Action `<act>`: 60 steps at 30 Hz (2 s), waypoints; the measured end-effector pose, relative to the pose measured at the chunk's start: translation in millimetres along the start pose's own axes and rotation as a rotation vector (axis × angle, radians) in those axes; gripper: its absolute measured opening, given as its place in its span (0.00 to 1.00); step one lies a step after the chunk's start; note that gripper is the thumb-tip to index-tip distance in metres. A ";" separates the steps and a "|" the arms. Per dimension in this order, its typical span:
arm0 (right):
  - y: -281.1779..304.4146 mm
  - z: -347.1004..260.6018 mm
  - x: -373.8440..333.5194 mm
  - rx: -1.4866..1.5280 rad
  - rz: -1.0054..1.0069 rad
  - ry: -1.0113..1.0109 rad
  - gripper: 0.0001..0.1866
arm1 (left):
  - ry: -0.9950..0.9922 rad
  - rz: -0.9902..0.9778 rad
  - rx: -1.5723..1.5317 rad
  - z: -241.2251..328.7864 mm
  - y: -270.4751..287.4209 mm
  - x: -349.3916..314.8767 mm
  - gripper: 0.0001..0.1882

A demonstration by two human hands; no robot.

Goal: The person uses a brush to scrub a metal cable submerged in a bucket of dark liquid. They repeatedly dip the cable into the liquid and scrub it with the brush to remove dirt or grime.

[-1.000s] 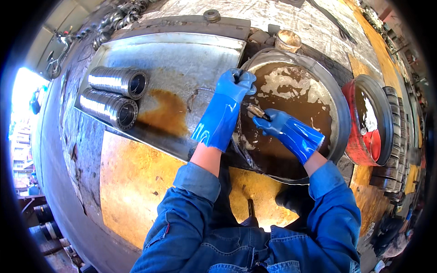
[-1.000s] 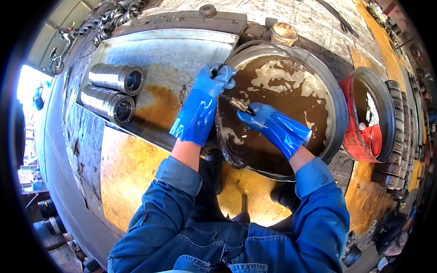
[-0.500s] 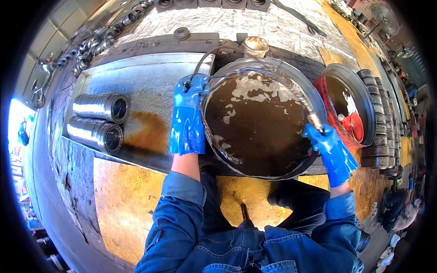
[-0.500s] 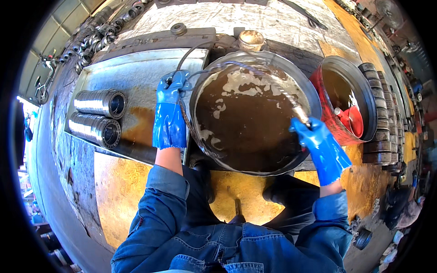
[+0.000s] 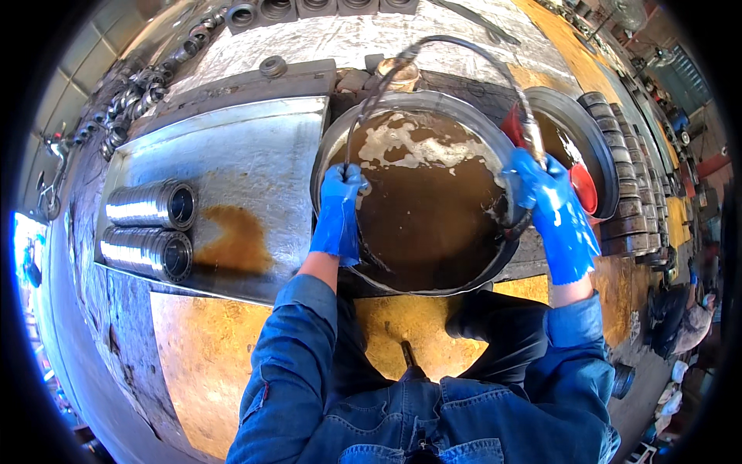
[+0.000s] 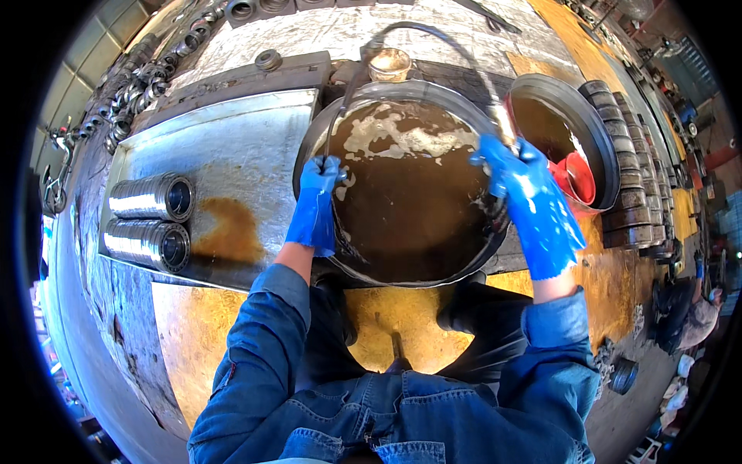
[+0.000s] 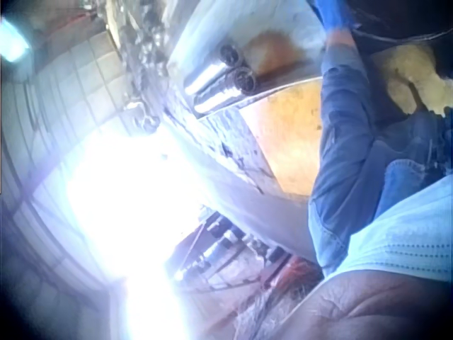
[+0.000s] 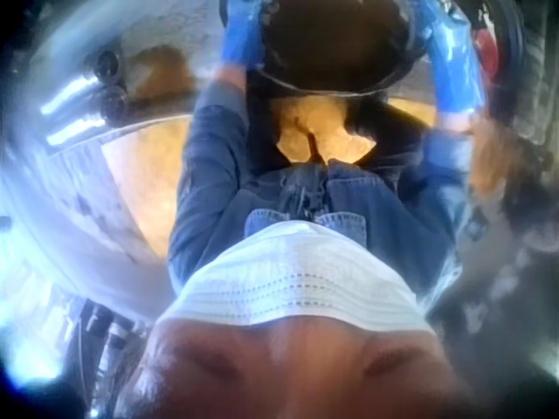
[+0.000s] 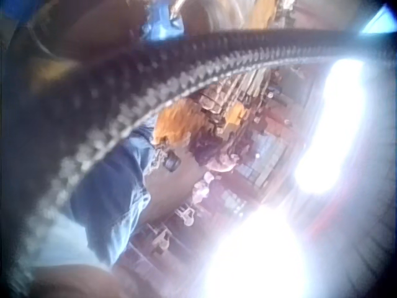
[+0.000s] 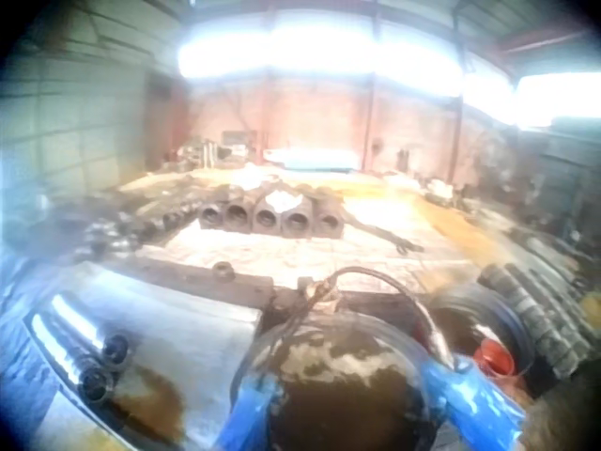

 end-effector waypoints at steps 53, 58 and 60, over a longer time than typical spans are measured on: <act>-34.4 258.6 54.9 -1.940 -0.964 0.029 0.19 | 0.462 0.106 -0.459 16.3 -8.1 -70.9 0.23; -42.9 210.1 15.2 -1.511 -0.986 0.189 0.17 | 0.389 0.000 -0.335 -1.0 -2.8 -61.1 0.22; -42.6 172.4 -3.5 -1.365 -0.931 0.024 0.15 | 0.196 -0.110 0.047 0.3 -5.9 -53.1 0.21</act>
Point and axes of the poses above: each hand's wrist, its own x-axis towards the middle knuckle, its own y-axis out of the back of the hand, z = x × y, the point moved 9 cm from there along x, towards the middle knuckle, and after that the axes turned 6 degrees about -x, right-handed, at the moved point
